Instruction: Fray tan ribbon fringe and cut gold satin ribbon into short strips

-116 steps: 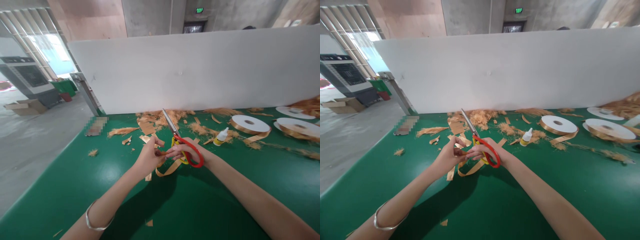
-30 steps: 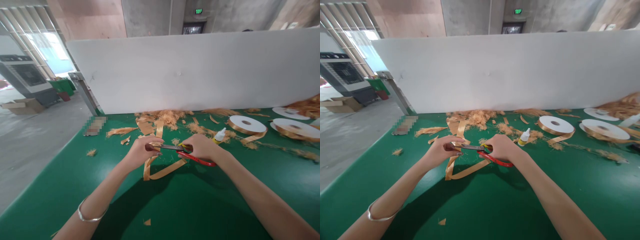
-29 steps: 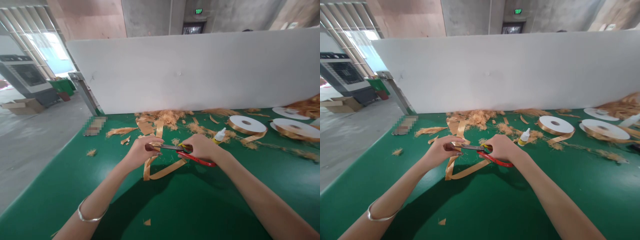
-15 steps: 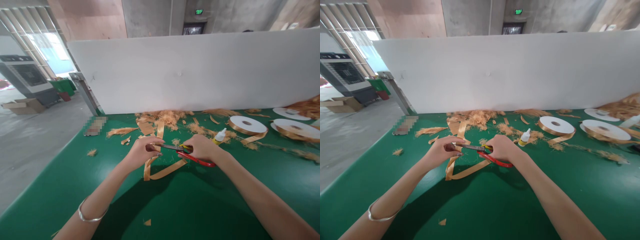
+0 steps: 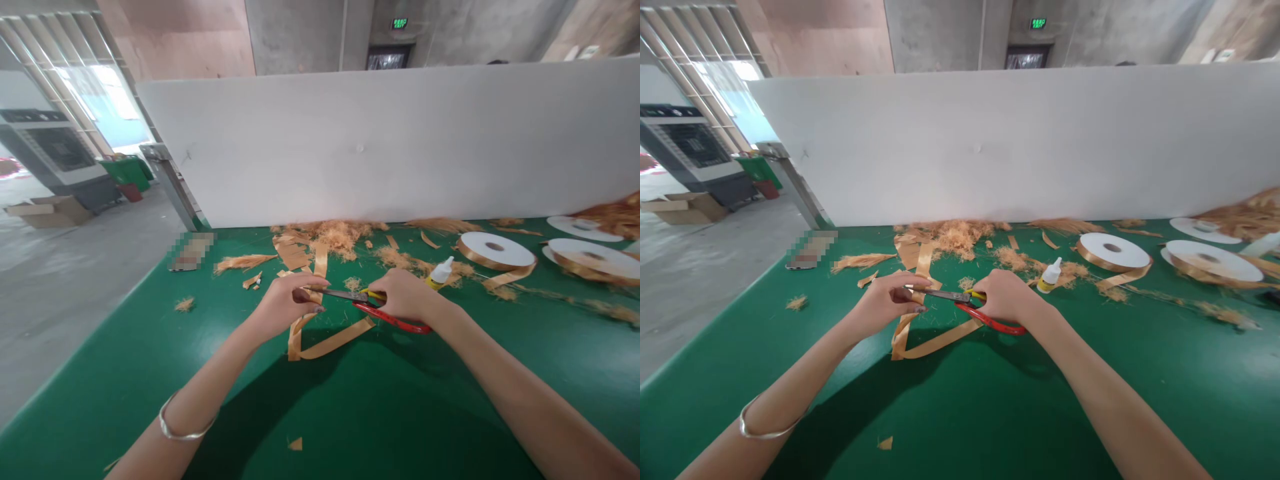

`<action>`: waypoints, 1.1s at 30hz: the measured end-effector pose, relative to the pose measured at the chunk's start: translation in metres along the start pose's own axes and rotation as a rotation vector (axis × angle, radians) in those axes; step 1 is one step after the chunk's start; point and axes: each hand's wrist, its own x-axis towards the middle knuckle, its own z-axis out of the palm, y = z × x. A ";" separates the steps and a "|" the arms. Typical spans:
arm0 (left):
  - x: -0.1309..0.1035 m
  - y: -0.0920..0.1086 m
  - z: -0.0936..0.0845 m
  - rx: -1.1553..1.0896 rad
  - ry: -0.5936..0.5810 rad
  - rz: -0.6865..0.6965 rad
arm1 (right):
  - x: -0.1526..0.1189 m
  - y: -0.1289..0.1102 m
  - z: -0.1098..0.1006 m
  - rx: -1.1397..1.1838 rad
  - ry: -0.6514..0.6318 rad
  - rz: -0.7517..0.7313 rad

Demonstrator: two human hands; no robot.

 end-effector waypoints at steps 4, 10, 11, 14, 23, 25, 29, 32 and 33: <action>0.000 0.001 -0.001 -0.069 0.009 -0.053 | 0.001 0.000 0.001 -0.033 -0.009 0.027; 0.004 -0.016 -0.005 -0.209 0.121 -0.195 | 0.003 0.004 0.000 -0.049 -0.048 0.152; 0.004 -0.020 -0.005 -0.262 0.142 -0.207 | 0.004 0.006 0.001 -0.048 -0.059 0.186; 0.005 -0.032 -0.003 -0.474 0.145 -0.349 | 0.005 0.011 0.003 -0.050 -0.062 0.270; 0.004 -0.016 0.003 -0.651 0.088 -0.635 | 0.006 0.022 0.005 0.430 0.164 0.366; 0.003 -0.013 0.006 -0.597 0.079 -0.630 | 0.006 0.017 0.002 0.678 0.170 0.343; 0.000 -0.008 0.017 -0.327 0.154 -0.404 | 0.005 -0.007 -0.002 1.101 0.130 0.252; -0.001 -0.004 0.028 -0.156 0.265 -0.230 | 0.007 -0.029 0.003 1.290 0.065 0.219; -0.002 -0.003 0.031 -0.141 0.279 -0.196 | 0.008 -0.035 0.006 1.359 0.039 0.218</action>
